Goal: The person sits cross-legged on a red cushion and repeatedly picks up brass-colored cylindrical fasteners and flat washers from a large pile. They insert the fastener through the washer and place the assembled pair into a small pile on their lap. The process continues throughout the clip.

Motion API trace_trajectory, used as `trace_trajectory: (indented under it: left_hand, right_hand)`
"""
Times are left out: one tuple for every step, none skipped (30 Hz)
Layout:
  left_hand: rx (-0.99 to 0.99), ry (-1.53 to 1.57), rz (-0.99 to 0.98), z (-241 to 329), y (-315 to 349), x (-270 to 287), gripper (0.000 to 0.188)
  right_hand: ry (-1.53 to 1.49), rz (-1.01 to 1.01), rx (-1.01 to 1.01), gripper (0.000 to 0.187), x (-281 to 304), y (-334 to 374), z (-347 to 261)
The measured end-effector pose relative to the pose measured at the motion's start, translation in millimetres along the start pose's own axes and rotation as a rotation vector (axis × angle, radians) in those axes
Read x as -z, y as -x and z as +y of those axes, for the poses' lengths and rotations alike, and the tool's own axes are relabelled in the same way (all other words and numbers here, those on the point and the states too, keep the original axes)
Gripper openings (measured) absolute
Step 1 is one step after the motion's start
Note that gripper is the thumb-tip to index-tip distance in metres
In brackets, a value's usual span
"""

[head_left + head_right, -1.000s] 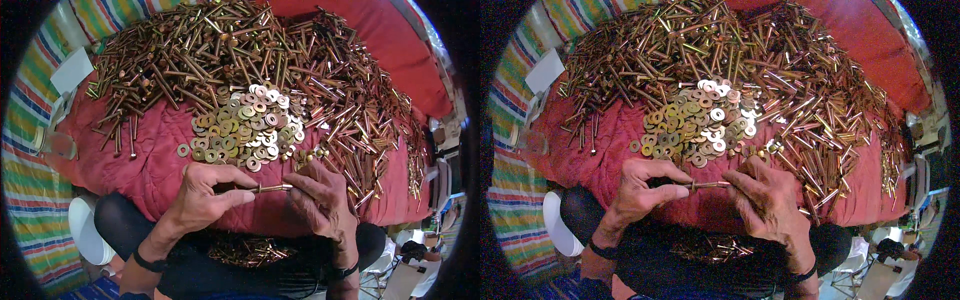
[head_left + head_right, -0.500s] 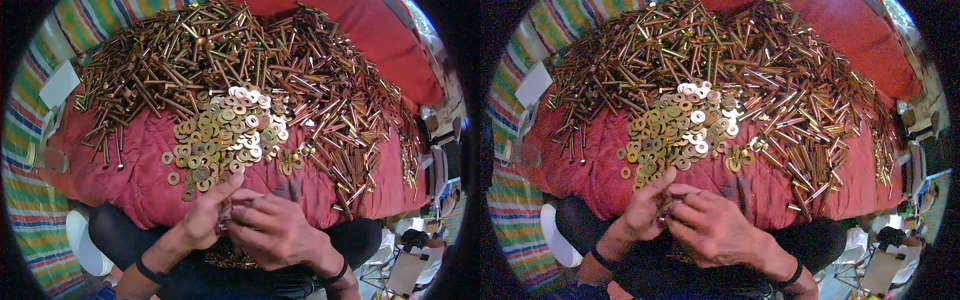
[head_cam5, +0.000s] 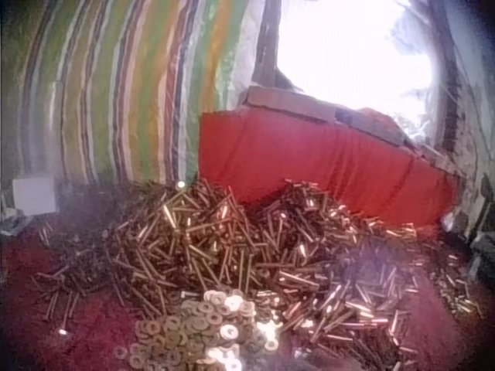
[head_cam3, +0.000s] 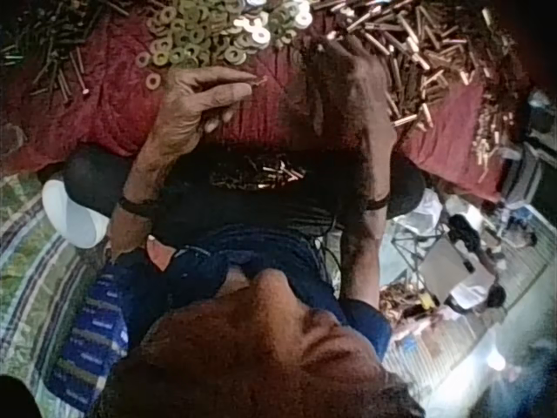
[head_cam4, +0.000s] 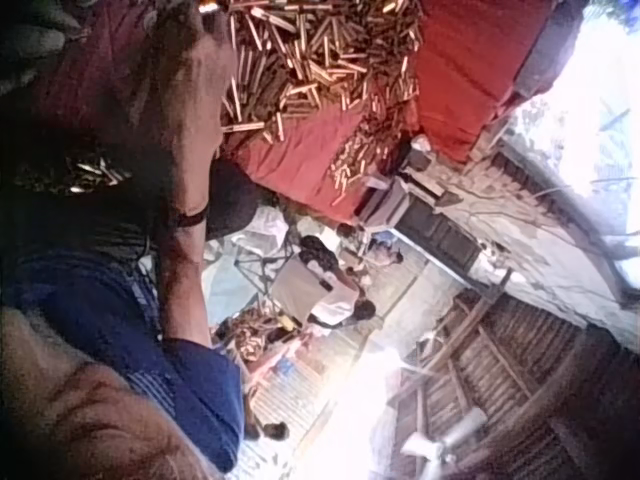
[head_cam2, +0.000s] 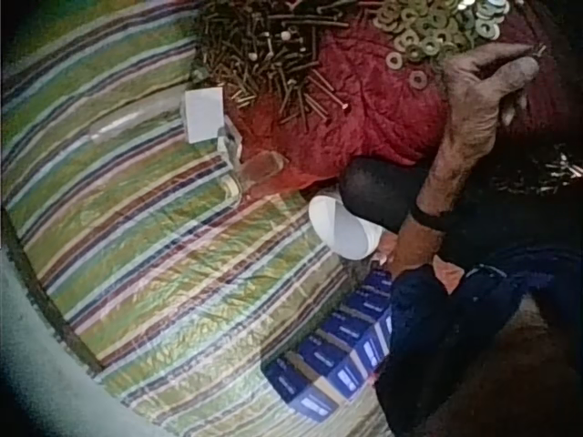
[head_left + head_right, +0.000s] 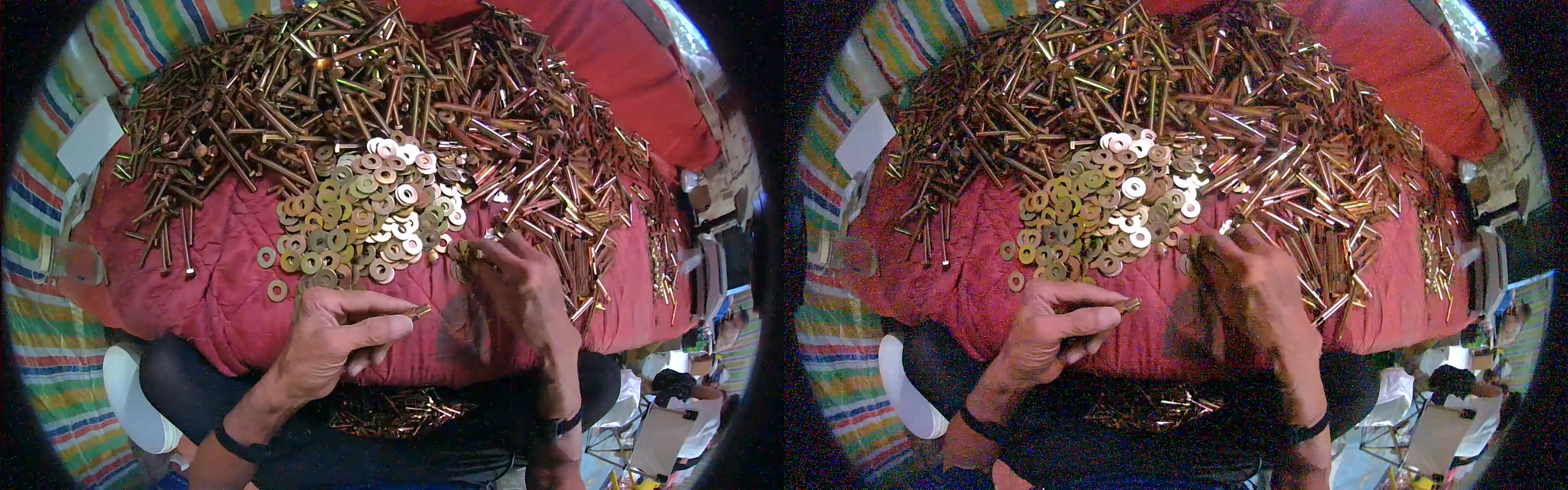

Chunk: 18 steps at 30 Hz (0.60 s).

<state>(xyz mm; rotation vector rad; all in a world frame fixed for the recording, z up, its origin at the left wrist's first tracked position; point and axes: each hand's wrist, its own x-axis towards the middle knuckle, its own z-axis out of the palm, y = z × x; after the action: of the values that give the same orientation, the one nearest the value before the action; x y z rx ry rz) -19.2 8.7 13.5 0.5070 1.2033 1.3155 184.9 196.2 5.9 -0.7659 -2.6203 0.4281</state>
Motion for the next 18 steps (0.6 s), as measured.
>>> trace_trajectory:
  left_hand:
    - [0.013,-0.006,0.003,0,0,0,0.024]
    - [0.034,-0.016,0.007,0,0,-1,0.024]
    - [0.026,-0.014,0.003,0,0,-1,0.024]
    - [0.028,-0.017,0.0,0,0,-2,0.024]
    - [0.045,-0.029,0.015,0,0,-2,0.024]
    - [0.024,-0.011,-0.003,1,0,-2,0.023]
    - [0.021,-0.002,-0.002,2,0,-2,0.023]
    - [0.044,-0.005,0.016,3,1,-2,0.023]
    - [0.025,0.009,-0.001,4,1,-2,0.023]
    - [0.031,0.01,-0.002,5,2,-1,0.023]
    - [0.035,0.009,-0.003,6,2,0,0.022]
    - [0.035,0.029,0.002,7,2,0,0.021]
    - [0.034,0.049,0.007,7,2,0,0.021]
    - [0.039,0.06,0.027,7,2,0,0.02]
    - [0.02,0.069,0.027,7,2,1,0.02]
    - [0.005,0.069,0.037,5,1,1,0.02]
    - [-0.013,0.069,0.05,4,0,1,0.02]
    - [-0.021,0.075,0.043,3,-1,2,0.019]
  right_hand:
    - [0.041,-0.024,0.01,0.029,-5,-2,2]
    - [0.095,-0.063,0.015,0.029,-8,-2,4]
    - [0.09,-0.058,0.026,0.029,-11,-3,4]
    - [0.097,-0.069,0.031,0.029,-12,-4,5]
    - [0.118,-0.088,0.026,0.029,-12,-4,4]
    - [0.025,-0.054,0.027,0.027,-11,-4,3]
    - [-0.055,-0.029,0.017,0.025,-9,-3,0]
    - [-0.137,-0.007,0.009,0.023,-7,-3,-3]
    - [-0.236,-0.017,-0.073,0.021,-4,-2,-6]
    - [-0.336,-0.026,-0.156,0.02,-2,-2,-11]
    - [-0.437,-0.037,-0.243,0.019,3,-3,-14]
    - [-0.69,0.044,-0.335,0.017,1,-3,-22]
    - [-0.788,0.048,-0.416,0.019,4,-4,-27]
    - [-0.888,0.025,-0.462,0.021,6,-6,-30]
    - [-0.965,0.006,-0.529,0.024,9,-7,-34]
    - [-1.047,-0.016,-0.551,0.022,9,-8,-39]
    - [-1.028,-0.034,-0.475,0.021,11,-8,-43]
    - [-0.986,-0.044,-0.421,0.021,13,-6,-48]
